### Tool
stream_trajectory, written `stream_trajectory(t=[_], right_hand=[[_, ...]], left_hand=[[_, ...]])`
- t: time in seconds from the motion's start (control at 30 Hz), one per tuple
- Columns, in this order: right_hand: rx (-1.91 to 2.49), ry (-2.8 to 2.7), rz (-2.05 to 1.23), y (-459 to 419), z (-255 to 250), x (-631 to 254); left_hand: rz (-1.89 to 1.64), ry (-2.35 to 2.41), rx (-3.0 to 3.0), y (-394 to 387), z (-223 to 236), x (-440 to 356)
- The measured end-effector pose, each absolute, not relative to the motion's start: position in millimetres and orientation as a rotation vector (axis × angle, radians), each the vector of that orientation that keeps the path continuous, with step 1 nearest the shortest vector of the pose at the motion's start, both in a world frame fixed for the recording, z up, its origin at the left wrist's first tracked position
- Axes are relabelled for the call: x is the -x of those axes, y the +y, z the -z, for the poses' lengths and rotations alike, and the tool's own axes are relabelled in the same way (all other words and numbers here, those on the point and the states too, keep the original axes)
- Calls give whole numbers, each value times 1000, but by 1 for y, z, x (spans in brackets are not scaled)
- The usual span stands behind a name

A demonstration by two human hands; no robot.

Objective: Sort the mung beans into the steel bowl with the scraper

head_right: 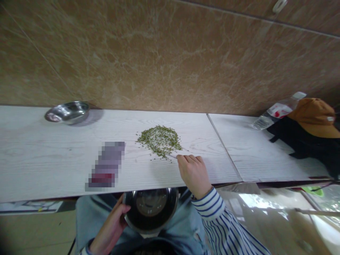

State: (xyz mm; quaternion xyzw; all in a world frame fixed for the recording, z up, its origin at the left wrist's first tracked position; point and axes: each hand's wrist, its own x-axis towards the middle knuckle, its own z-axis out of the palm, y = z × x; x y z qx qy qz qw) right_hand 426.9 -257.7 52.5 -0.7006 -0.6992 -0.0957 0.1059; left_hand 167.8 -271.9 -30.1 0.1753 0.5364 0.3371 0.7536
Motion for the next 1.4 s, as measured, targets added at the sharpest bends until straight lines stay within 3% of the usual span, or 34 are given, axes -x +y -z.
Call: stream_trajectory(t=[1.4], right_hand=[[1959,-2148,217,-259,-51,-416]], left_hand=[[-743,1161,-381,-272,28,-165]])
